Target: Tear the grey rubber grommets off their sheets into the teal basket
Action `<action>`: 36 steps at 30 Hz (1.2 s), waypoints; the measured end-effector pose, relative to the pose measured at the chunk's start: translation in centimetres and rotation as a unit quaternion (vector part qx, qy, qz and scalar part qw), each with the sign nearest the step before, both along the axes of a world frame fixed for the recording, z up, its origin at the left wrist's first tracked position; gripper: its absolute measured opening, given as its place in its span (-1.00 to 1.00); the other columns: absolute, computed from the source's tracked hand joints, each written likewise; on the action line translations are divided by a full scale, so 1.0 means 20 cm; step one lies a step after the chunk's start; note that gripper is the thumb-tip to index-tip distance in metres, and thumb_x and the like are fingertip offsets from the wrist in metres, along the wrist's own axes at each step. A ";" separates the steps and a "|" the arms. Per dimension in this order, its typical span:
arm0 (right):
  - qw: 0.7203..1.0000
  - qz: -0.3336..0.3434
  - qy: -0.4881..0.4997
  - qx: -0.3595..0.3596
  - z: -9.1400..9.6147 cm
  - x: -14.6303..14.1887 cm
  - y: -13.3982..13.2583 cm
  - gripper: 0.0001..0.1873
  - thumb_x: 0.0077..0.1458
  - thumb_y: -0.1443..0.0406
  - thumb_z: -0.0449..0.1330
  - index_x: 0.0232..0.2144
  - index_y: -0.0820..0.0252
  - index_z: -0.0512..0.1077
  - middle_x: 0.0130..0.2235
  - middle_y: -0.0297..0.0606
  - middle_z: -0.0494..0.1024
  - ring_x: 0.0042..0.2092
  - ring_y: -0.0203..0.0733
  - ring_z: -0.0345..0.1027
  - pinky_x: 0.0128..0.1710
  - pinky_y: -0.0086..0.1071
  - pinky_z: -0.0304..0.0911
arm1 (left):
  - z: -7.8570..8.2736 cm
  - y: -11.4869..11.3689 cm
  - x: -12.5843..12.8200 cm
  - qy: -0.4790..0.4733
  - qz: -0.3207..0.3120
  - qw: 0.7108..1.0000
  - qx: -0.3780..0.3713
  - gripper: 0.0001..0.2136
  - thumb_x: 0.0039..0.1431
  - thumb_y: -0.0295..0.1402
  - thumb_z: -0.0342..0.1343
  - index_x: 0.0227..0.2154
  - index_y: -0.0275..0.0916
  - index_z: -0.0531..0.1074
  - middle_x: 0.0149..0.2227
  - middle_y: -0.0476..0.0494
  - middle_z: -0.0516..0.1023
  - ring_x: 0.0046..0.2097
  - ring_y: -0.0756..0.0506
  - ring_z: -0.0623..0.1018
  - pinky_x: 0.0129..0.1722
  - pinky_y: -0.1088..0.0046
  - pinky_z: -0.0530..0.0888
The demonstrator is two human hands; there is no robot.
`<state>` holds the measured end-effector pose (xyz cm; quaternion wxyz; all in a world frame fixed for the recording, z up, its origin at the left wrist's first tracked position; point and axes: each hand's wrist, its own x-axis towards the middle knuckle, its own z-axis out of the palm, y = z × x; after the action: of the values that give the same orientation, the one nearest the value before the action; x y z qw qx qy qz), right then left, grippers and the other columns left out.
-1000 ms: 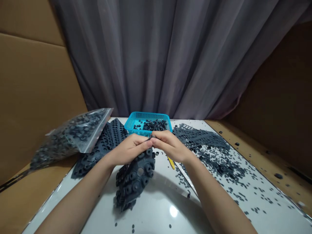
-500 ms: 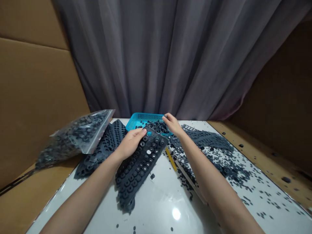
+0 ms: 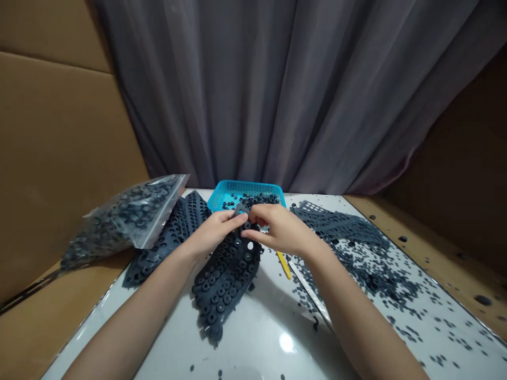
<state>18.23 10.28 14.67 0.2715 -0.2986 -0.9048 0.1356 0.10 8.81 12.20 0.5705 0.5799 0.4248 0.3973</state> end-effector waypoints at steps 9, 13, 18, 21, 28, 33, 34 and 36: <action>0.998 0.018 -0.003 -0.063 -0.02 0.00 -0.01 -0.78 0.12 0.20 0.07 -0.48 0.19 0.21 -0.50 -0.33 0.34 -0.49 -0.32 0.11 -0.47 -0.41 -0.08 | 0.08 -0.04 -0.05 0.038 -0.088 0.987 0.128 -0.69 0.01 -0.29 0.18 -0.17 -0.26 0.41 -0.13 -0.19 0.49 -0.06 -0.16 0.44 -0.06 0.37 0.33; 0.994 0.055 0.019 -0.094 -0.02 0.00 -0.02 -0.78 0.16 0.20 0.01 -0.47 0.20 0.22 -0.51 -0.36 0.33 -0.49 -0.33 0.12 -0.46 -0.42 -0.04 | 0.08 -0.05 -0.06 0.021 -0.087 0.989 0.115 -0.70 0.04 -0.33 0.16 -0.16 -0.24 0.29 -0.29 -0.10 0.47 -0.25 -0.05 0.45 -0.27 0.48 0.35; 0.997 0.011 0.024 -0.073 -0.01 0.00 -0.03 -0.70 0.14 0.18 0.04 -0.57 0.20 0.18 -0.59 -0.42 0.24 -0.55 -0.38 0.03 -0.51 -0.43 -0.09 | 0.08 -0.07 -0.06 0.018 -0.101 0.991 0.090 -0.63 0.06 -0.38 0.13 -0.11 -0.17 0.11 -0.38 0.01 0.43 -0.35 0.01 0.42 -0.37 0.54 0.30; 0.998 0.017 0.017 -0.059 -0.01 0.00 -0.03 -0.73 0.16 0.28 0.00 -0.57 0.19 0.16 -0.60 -0.43 0.21 -0.56 -0.39 -0.01 -0.52 -0.43 -0.11 | 0.06 -0.05 -0.04 0.015 -0.086 0.992 0.095 -0.67 0.04 -0.36 0.14 -0.16 -0.19 0.16 -0.34 -0.04 0.46 -0.25 -0.04 0.45 -0.27 0.48 0.33; 0.994 0.018 0.030 -0.106 -0.04 0.04 0.00 -0.70 0.17 0.28 -0.02 -0.59 0.19 0.11 -0.59 -0.43 0.14 -0.53 -0.39 -0.02 -0.52 -0.44 -0.10 | -0.02 -0.02 0.04 0.097 -0.012 0.985 0.145 -0.77 -0.03 -0.24 0.17 -0.39 -0.31 0.41 -0.39 -0.10 0.47 -0.31 -0.09 0.43 -0.34 0.46 0.33; 0.944 0.123 0.053 -0.303 -0.08 0.06 0.02 -0.66 0.16 0.14 0.01 -0.57 0.19 0.14 -0.57 -0.46 0.09 -0.53 -0.39 -0.07 -0.55 -0.46 -0.11 | 0.03 -0.02 0.00 0.150 -0.111 0.973 0.134 -0.76 0.03 -0.20 0.11 -0.50 -0.31 0.45 -0.53 -0.01 0.39 -0.46 -0.01 0.33 -0.46 0.50 0.23; 0.923 0.157 0.066 -0.346 -0.09 0.05 0.02 -0.66 0.15 0.12 0.02 -0.56 0.19 0.15 -0.57 -0.46 0.10 -0.53 -0.40 -0.06 -0.55 -0.46 -0.10 | 0.03 -0.02 -0.02 0.143 -0.139 0.972 0.122 -0.77 0.01 -0.21 0.12 -0.53 -0.31 0.45 -0.56 0.00 0.38 -0.48 0.00 0.31 -0.47 0.50 0.21; 0.874 0.220 0.114 -0.419 -0.11 0.02 0.01 -0.66 0.12 0.10 0.05 -0.56 0.18 0.15 -0.58 -0.46 0.12 -0.55 -0.41 -0.05 -0.55 -0.45 -0.10 | 0.02 -0.02 -0.03 0.085 -0.161 0.980 0.083 -0.78 -0.06 -0.23 0.17 -0.58 -0.31 0.45 -0.59 0.00 0.36 -0.52 0.02 0.29 -0.49 0.51 0.20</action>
<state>18.65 10.51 12.53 0.1850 -0.1598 -0.7685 0.5912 -0.56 8.34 12.69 0.5384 0.7177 0.3382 0.2839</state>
